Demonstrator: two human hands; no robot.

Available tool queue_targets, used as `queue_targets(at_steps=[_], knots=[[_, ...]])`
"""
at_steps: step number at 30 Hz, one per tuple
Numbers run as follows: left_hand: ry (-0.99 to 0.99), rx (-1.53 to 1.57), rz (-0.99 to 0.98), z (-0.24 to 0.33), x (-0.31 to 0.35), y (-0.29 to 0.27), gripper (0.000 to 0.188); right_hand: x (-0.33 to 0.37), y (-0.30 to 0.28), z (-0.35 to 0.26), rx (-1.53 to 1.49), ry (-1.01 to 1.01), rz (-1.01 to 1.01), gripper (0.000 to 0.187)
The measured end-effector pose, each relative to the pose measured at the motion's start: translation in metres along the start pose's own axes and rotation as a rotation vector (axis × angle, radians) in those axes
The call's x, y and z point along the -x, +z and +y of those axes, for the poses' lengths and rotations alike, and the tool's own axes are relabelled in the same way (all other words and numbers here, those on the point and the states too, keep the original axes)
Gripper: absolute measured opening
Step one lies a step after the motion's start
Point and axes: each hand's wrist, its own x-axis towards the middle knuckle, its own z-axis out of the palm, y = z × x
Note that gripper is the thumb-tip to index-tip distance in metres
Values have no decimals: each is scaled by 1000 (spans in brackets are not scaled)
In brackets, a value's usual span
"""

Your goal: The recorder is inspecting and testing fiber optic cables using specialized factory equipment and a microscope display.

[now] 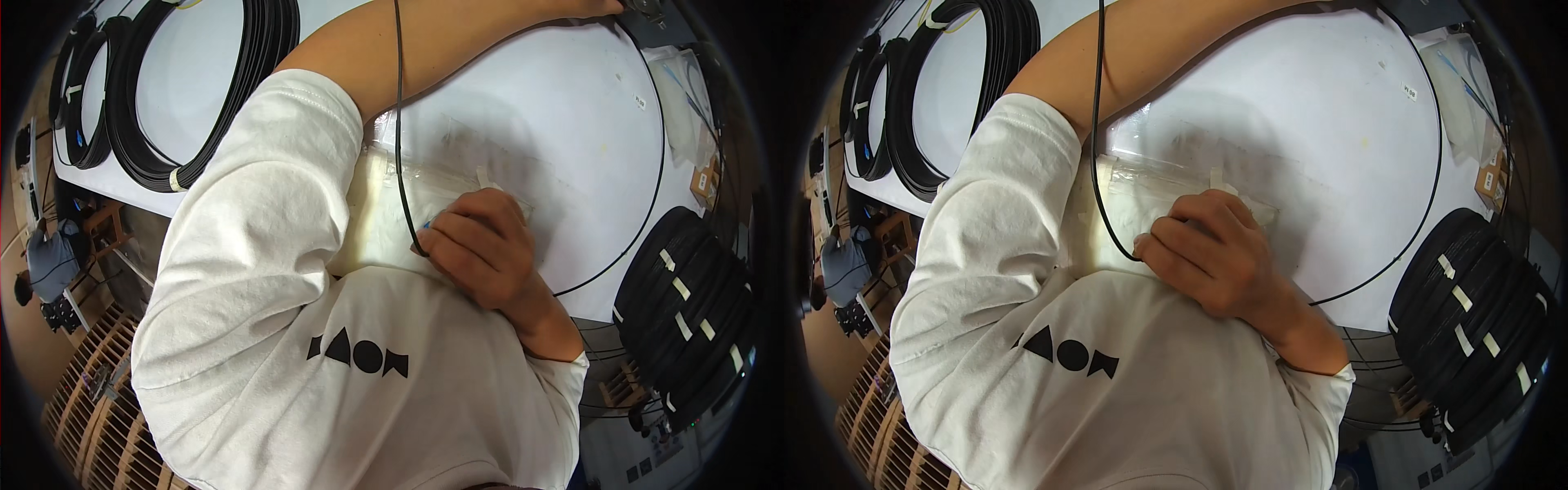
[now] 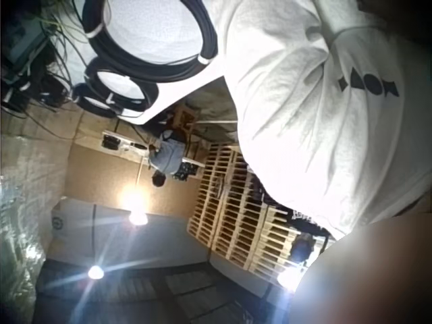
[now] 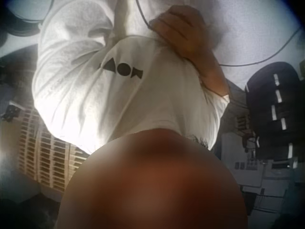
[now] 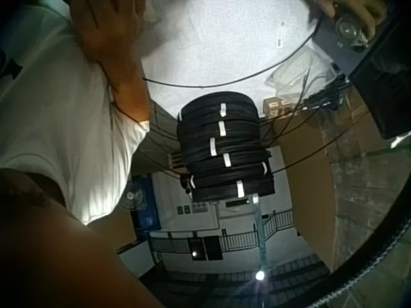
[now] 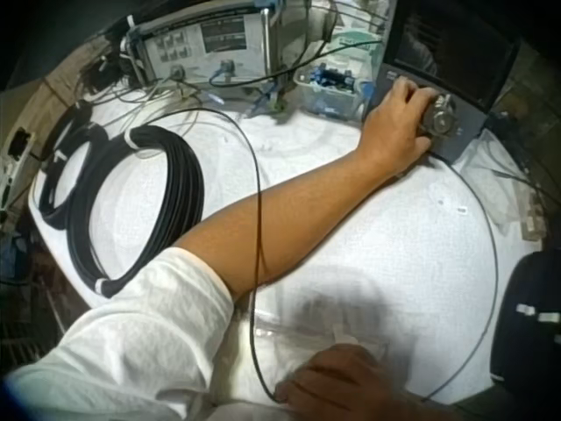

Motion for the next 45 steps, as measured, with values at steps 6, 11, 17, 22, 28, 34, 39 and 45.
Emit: queue_targets(at_steps=[6,11,17,22,28,34,39,45], knots=[[849,811,835,-62,-44,86,68,-4,3,-1,1,17,72,23],[849,806,827,-62,-44,88,68,-3,3,3,1,62,78,24],[853,789,858,-60,-47,90,68,-7,3,1,12,74,65,28],[855,780,852,-63,-46,89,69,-9,6,-4,-43,137,48,28],[878,804,886,-61,-48,89,70,-11,5,-2,-61,133,41,27],[865,810,854,-62,-45,88,69,-12,2,-2,-57,137,6,26],[875,813,873,-64,-45,89,68,-12,4,-4,-78,114,-14,25],[877,831,833,-64,-44,86,68,-10,1,-2,-56,200,-14,24]])
